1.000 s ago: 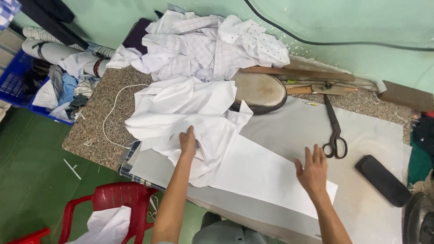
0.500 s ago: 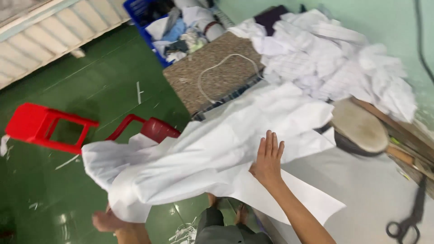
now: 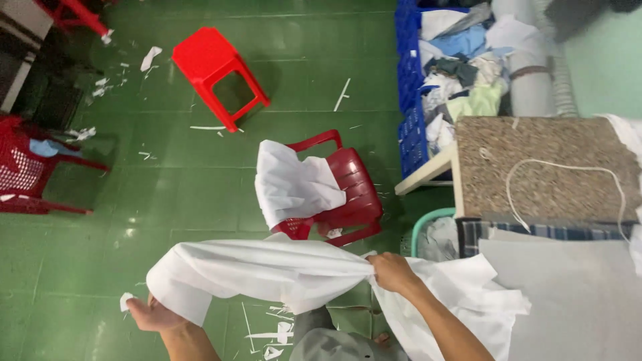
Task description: The person irons a white fabric piece on a worktable, then switches to a checkered shirt, smoothing and pressing the sleeves and body with a steam iron. The person repeatedly repositions the shirt and uses a black rectangular object to hold the fabric flat while ironing.
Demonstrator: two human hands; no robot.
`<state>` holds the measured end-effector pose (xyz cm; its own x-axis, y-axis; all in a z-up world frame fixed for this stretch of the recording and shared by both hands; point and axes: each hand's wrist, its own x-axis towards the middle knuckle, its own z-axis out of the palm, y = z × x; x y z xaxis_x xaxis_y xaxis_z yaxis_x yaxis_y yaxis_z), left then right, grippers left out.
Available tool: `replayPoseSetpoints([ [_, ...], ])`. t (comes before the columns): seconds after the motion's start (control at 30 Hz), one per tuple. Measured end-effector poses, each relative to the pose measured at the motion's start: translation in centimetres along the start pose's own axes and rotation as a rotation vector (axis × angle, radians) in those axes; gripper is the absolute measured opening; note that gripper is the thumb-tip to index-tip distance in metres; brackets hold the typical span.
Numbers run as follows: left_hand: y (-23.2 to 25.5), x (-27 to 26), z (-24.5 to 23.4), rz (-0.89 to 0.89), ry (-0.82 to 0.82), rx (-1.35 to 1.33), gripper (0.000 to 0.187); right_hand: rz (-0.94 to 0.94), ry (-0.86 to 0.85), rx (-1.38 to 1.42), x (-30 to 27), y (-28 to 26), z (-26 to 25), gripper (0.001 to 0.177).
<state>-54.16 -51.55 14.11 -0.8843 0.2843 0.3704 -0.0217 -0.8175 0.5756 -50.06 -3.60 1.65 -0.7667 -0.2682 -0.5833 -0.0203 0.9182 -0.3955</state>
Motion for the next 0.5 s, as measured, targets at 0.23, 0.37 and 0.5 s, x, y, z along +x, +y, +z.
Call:
replayPoseSetpoints([
  [0.23, 1.7, 2.1, -15.1, -0.097, 0.362, 0.253, 0.071, 0.126, 0.353, -0.028, 11.0, -1.4, -15.1, 0.042],
  [0.37, 5.3, 6.7, -17.0, -0.381, 0.345, 0.779, 0.025, 0.062, 0.784, -0.059, 15.2, -2.5, -19.0, 0.079],
  [0.5, 8.8, 9.2, -15.0, -0.732, 0.453, 1.142, 0.036, -0.077, 0.967, -0.169, 18.4, -5.4, -16.1, 0.083],
])
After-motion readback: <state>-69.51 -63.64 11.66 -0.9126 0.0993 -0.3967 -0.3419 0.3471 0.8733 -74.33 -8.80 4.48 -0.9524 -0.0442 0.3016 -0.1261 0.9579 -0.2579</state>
